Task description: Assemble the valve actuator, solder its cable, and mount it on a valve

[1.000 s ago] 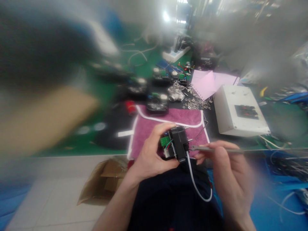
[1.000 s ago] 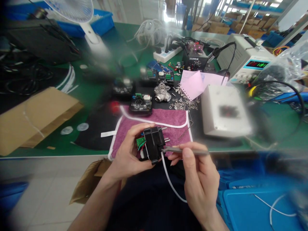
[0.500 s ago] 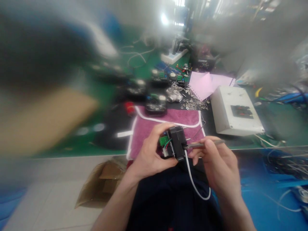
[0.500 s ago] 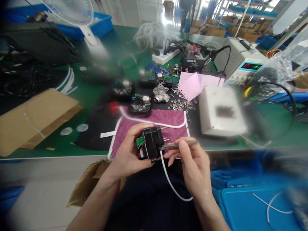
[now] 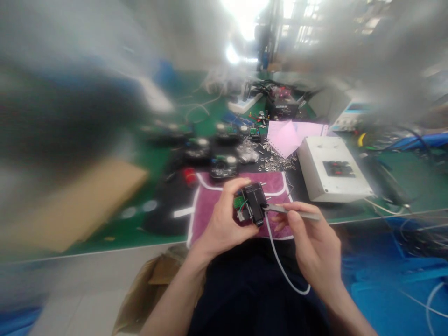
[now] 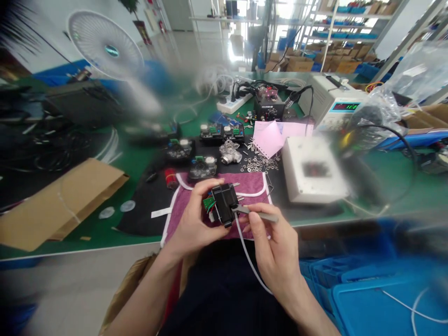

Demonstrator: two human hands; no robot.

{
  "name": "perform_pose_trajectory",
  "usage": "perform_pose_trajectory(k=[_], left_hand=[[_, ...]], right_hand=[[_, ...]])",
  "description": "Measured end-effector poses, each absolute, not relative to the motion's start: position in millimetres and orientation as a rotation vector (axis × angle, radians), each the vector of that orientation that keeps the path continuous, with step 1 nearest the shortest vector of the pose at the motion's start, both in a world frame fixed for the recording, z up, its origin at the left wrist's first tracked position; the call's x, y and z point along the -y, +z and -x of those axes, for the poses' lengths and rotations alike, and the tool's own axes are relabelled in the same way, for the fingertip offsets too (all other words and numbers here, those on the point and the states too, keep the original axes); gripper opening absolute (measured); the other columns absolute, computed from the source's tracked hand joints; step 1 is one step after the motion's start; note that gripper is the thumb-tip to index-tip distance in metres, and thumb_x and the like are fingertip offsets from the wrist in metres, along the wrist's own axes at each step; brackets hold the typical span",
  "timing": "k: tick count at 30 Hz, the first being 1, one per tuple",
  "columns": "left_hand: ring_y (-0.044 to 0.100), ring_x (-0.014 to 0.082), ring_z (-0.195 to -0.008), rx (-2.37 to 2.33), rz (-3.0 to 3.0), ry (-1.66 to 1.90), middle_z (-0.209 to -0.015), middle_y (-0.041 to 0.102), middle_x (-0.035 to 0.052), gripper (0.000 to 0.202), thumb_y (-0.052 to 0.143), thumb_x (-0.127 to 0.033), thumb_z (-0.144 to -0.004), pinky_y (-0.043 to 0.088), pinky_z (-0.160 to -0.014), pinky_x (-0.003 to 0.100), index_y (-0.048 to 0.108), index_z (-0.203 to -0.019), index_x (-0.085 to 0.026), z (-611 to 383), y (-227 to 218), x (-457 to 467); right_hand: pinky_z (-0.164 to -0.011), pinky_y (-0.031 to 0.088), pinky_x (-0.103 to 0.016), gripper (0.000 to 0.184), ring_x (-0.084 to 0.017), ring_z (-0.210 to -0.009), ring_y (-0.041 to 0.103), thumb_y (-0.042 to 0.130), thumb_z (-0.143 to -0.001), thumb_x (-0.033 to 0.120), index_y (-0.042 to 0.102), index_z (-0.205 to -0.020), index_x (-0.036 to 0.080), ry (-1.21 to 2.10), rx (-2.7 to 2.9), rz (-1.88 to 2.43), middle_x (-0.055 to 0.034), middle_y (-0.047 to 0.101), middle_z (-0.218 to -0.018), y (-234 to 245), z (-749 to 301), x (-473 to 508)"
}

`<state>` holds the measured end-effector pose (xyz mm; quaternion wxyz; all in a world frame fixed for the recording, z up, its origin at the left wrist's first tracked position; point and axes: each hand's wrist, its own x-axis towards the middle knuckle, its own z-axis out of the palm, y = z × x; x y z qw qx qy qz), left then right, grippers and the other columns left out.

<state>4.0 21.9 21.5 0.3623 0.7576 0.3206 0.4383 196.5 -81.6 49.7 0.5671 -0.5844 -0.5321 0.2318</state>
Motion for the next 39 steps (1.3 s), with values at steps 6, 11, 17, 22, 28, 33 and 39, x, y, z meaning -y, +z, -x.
perform_pose_trajectory(k=[6, 11, 17, 22, 28, 33, 39], left_hand=[[0.054, 0.0330, -0.145, -0.841, -1.935, 1.081, -0.156, 0.051, 0.0108, 0.102, 0.083, -0.011, -0.070, 0.047, -0.124, 0.053, 0.038, -0.160, -0.030, -6, 14, -31], [0.050, 0.0339, -0.147, -0.814, -2.065, 1.076, -0.154, 0.051, 0.0105, 0.096, 0.082, -0.012, -0.068, 0.043, -0.127, 0.055, 0.045, -0.156, -0.028, -4, 19, -30], [0.053, 0.0328, -0.144, -0.807, -2.104, 1.095, -0.151, 0.053, 0.0111, 0.092, 0.083, -0.016, -0.070, 0.046, -0.124, 0.051, 0.047, -0.153, -0.026, -3, 20, -30], [0.055, 0.0333, -0.143, -0.802, -2.124, 1.112, -0.149, 0.056, 0.0111, 0.090, 0.084, -0.017, -0.069, 0.047, -0.123, 0.052, 0.048, -0.151, -0.027, -4, 19, -29], [0.056, 0.0335, -0.142, -0.820, -2.118, 1.126, -0.148, 0.057, 0.0107, 0.091, 0.085, -0.013, -0.066, 0.047, -0.122, 0.051, 0.049, -0.149, -0.027, -5, 20, -28], [0.056, 0.0333, -0.142, -0.826, -2.120, 1.123, -0.147, 0.057, 0.0103, 0.092, 0.086, -0.014, -0.066, 0.048, -0.121, 0.050, 0.049, -0.149, -0.028, -5, 20, -27], [0.057, 0.0351, -0.142, -0.783, -2.122, 1.119, -0.148, 0.058, 0.0107, 0.091, 0.087, -0.014, -0.067, 0.049, -0.121, 0.052, 0.049, -0.149, -0.029, -4, 21, -28]], right_hand=[[-0.091, 0.059, -0.017, 0.022, -0.009, -0.094, 0.078, 0.065, -0.109, 0.024, 0.069, -0.131, 0.027, 0.305, 1.416, 1.476, 0.0021, 0.078, -0.113, 45, -193, 85], [-0.097, 0.056, -0.016, 0.019, -0.009, -0.097, 0.076, 0.064, -0.109, 0.023, 0.070, -0.127, 0.023, 0.177, 1.496, 1.509, 0.0007, 0.077, -0.115, 53, -193, 88], [-0.099, 0.057, -0.018, 0.018, -0.012, -0.102, 0.077, 0.063, -0.109, 0.023, 0.069, -0.126, 0.021, 0.126, 1.578, 1.501, -0.0017, 0.078, -0.116, 59, -192, 89], [-0.095, 0.061, -0.022, 0.014, -0.015, -0.097, 0.079, 0.064, -0.109, 0.027, 0.071, -0.120, 0.022, 0.122, 1.573, 1.542, -0.0025, 0.079, -0.110, 66, -191, 87], [-0.076, 0.066, -0.019, 0.012, -0.015, -0.082, 0.082, 0.065, -0.110, 0.028, 0.070, -0.120, 0.024, 0.495, 1.278, 1.450, -0.0002, 0.082, -0.101, 58, -196, 81], [-0.086, 0.065, -0.023, 0.014, -0.015, -0.088, 0.081, 0.069, -0.107, 0.025, 0.073, -0.121, 0.025, 0.413, 1.359, 1.469, -0.0011, 0.081, -0.104, 49, -196, 85], [-0.073, 0.067, -0.032, 0.018, -0.021, -0.079, 0.080, 0.067, -0.108, 0.034, 0.073, -0.113, 0.019, 0.980, 0.871, 1.188, -0.0063, 0.080, -0.091, 39, -204, 67]])
